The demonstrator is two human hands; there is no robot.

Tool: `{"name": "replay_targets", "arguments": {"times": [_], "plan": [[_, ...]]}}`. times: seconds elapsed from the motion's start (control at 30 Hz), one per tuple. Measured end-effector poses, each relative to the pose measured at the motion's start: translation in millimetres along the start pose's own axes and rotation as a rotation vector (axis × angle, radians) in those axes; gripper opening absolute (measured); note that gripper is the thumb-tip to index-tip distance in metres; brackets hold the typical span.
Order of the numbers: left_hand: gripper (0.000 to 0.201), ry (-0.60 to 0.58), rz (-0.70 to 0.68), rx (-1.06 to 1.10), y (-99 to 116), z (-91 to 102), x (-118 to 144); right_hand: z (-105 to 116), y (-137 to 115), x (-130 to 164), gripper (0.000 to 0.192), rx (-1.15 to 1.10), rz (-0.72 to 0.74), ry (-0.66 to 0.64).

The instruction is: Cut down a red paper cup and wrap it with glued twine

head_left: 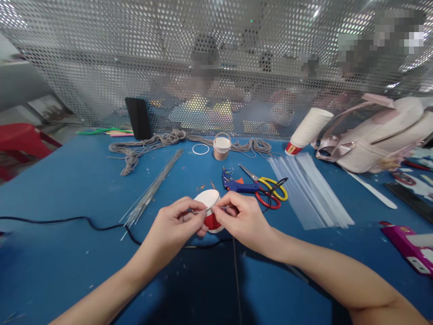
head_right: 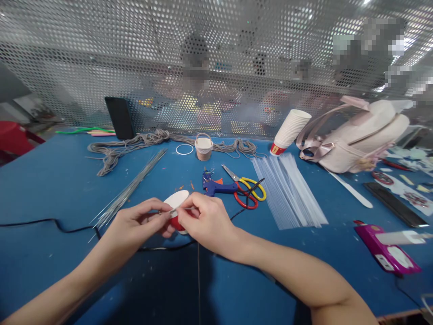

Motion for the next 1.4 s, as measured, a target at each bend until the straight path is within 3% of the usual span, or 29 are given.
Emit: {"name": "replay_targets", "arguments": {"times": [0.3,0.6,0.97,1.4], "plan": [[0.013,0.009,-0.018,-0.001,1.8,0.8,-0.9,-2.8,-1.3,-0.1,0.013,-0.009,0.012,-0.003],[0.009,0.006,0.111,0.094,-2.2,-0.4,0.3,-2.9,-2.6,0.2,0.015,-0.011,0.022,-0.007],[0.016,-0.024,0.084,0.083,-5.4,-2.1,-1.9,-3.6,-0.2,1.5,0.012,0.005,0.0,-0.005],[0.01,-0.008,0.115,0.05,-5.2,-0.5,-0.8,-5.1,-0.4,2.6,0.009,0.007,-0.001,-0.021]]}}
Point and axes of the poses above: each hand's wrist, its own x-axis away from the middle knuckle, its own z-axis out of the back of the hand, y = z × x, the point moved 9 cm from there along -x, towards the middle knuckle, and after that the axes turned 5 degrees about z, right-handed, at the moved point
